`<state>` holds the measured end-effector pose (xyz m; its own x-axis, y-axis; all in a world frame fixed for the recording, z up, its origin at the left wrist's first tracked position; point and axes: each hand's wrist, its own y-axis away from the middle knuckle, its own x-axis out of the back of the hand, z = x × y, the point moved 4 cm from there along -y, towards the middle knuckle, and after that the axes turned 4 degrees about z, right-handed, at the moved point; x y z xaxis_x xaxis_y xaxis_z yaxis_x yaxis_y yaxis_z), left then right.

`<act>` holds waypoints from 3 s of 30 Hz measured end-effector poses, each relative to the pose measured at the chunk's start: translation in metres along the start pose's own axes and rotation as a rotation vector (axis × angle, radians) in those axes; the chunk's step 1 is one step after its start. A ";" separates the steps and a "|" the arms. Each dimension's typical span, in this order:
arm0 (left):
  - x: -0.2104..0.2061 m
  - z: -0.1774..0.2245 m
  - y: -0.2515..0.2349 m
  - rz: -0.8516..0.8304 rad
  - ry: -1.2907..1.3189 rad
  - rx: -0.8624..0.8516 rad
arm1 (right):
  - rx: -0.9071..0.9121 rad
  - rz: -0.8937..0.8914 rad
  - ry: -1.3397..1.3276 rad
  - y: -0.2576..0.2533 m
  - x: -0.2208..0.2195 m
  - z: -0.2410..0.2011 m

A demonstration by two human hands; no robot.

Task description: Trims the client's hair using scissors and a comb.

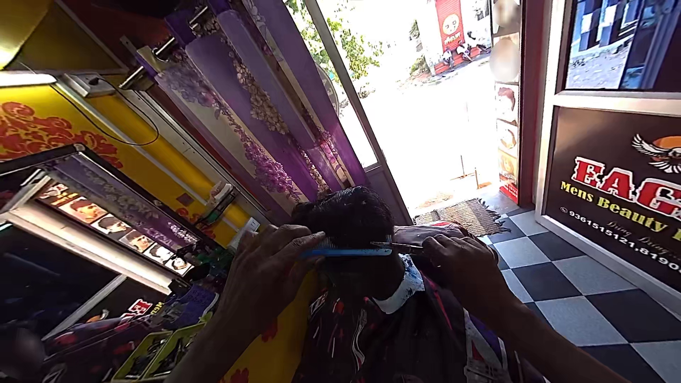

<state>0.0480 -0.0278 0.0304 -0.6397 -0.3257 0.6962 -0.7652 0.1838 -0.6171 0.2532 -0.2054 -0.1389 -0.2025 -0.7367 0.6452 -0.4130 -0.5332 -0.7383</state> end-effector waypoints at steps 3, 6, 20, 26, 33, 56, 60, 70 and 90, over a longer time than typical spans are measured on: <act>0.000 0.002 -0.001 0.022 -0.004 -0.014 | 0.007 -0.056 0.037 -0.007 -0.002 -0.008; 0.001 0.003 0.000 0.046 0.016 -0.018 | 0.037 -0.082 0.036 -0.013 0.001 -0.020; 0.001 0.004 -0.001 0.050 0.010 0.005 | 0.054 -0.073 0.007 -0.015 -0.001 -0.022; -0.001 0.000 0.013 -0.173 0.137 0.078 | -0.023 0.030 -0.069 -0.002 0.000 0.010; 0.003 0.000 -0.005 -0.066 0.039 0.118 | 0.002 -0.061 -0.109 -0.010 0.001 0.030; -0.008 0.018 0.005 -0.208 0.010 0.053 | 0.074 -0.005 -0.104 -0.038 0.009 0.053; -0.001 0.011 -0.023 -0.086 -0.101 0.102 | 0.106 -0.121 -0.204 -0.051 0.002 0.067; -0.001 0.018 -0.049 -0.003 -0.155 0.073 | 0.146 -0.478 -0.271 -0.081 -0.003 0.038; -0.005 0.024 -0.033 -0.172 -0.165 0.106 | 0.288 -0.152 -0.326 -0.077 -0.017 0.091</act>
<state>0.0780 -0.0542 0.0388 -0.4734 -0.4920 0.7306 -0.8443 0.0170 -0.5356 0.3691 -0.1896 -0.1104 0.1499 -0.7090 0.6891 -0.1439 -0.7052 -0.6943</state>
